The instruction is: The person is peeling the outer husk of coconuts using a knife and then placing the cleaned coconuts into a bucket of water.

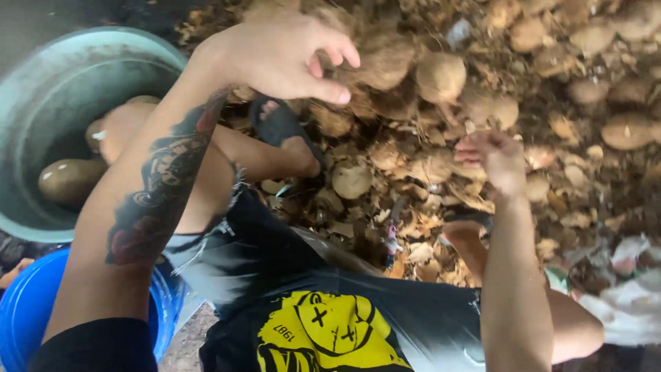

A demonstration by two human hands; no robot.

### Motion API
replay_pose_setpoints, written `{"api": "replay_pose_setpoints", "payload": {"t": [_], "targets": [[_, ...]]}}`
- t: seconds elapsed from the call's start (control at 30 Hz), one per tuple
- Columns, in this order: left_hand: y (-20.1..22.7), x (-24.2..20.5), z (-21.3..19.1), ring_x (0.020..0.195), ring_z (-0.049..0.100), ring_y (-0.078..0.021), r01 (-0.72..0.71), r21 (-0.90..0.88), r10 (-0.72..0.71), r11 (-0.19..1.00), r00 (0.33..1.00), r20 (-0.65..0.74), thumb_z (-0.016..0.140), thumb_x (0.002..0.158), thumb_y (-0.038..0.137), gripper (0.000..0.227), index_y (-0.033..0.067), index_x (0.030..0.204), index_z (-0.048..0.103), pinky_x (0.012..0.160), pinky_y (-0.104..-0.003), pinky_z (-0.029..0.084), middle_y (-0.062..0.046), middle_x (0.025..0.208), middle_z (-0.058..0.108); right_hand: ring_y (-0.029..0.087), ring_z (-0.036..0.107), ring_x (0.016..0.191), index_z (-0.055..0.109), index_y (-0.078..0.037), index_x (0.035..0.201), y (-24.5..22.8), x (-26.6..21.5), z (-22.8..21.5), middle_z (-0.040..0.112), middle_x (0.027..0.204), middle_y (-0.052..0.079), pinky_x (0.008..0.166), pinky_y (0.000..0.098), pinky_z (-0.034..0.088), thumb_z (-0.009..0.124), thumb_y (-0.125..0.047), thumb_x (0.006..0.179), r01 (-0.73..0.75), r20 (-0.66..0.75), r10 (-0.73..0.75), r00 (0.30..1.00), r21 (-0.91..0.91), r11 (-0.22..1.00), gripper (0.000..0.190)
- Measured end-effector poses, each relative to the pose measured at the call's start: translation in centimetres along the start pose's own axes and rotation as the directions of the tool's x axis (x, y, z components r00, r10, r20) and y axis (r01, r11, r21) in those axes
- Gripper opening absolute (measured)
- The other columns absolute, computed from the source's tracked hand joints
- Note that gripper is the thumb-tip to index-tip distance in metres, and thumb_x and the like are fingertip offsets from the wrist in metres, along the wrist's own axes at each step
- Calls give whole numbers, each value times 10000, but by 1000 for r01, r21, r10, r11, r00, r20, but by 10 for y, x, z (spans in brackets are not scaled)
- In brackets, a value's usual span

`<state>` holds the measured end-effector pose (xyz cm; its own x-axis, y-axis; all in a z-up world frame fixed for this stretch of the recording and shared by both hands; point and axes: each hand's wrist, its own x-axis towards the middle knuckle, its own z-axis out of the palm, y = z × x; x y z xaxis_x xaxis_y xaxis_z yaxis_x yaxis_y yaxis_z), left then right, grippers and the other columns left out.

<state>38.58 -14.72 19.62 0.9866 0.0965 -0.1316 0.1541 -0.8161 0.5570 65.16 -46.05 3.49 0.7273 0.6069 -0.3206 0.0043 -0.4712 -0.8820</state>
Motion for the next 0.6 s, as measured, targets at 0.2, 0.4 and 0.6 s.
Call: {"api": "replay_pose_setpoints", "payload": {"t": [0.2, 0.4, 0.6], "targets": [[34, 27, 9, 1346, 581, -297, 124, 283, -201, 951, 943, 263, 660, 957, 559, 671, 260, 1544, 529, 1019, -477, 483, -84, 1545, 560, 227, 749, 1047, 678, -63, 1255, 0, -39, 16, 746, 1230, 112, 907, 319, 631, 539, -21, 1084, -428, -98, 418, 903, -125, 895, 224], [8, 32, 17, 1175, 672, -304, 96, 221, -165, 971, 933, 320, 608, 961, 578, 712, 217, 1569, 522, 874, -477, 517, -98, 1354, 661, 204, 759, 948, 681, -96, 1231, 86, 1, 45, 748, 1211, 105, 820, 329, 619, 647, -155, 1065, -287, 49, 339, 940, -427, 857, 179], [-23, 44, 29, 1231, 649, -302, 203, 189, -261, 961, 891, 372, 615, 937, 534, 697, 258, 1568, 507, 940, -504, 523, -70, 1445, 647, 413, 390, 1388, 442, -161, 1540, 139, 22, 75, 358, 1540, 209, 1055, 612, 483, 747, -266, 977, -192, -49, 254, 966, -792, 579, 648]]}}
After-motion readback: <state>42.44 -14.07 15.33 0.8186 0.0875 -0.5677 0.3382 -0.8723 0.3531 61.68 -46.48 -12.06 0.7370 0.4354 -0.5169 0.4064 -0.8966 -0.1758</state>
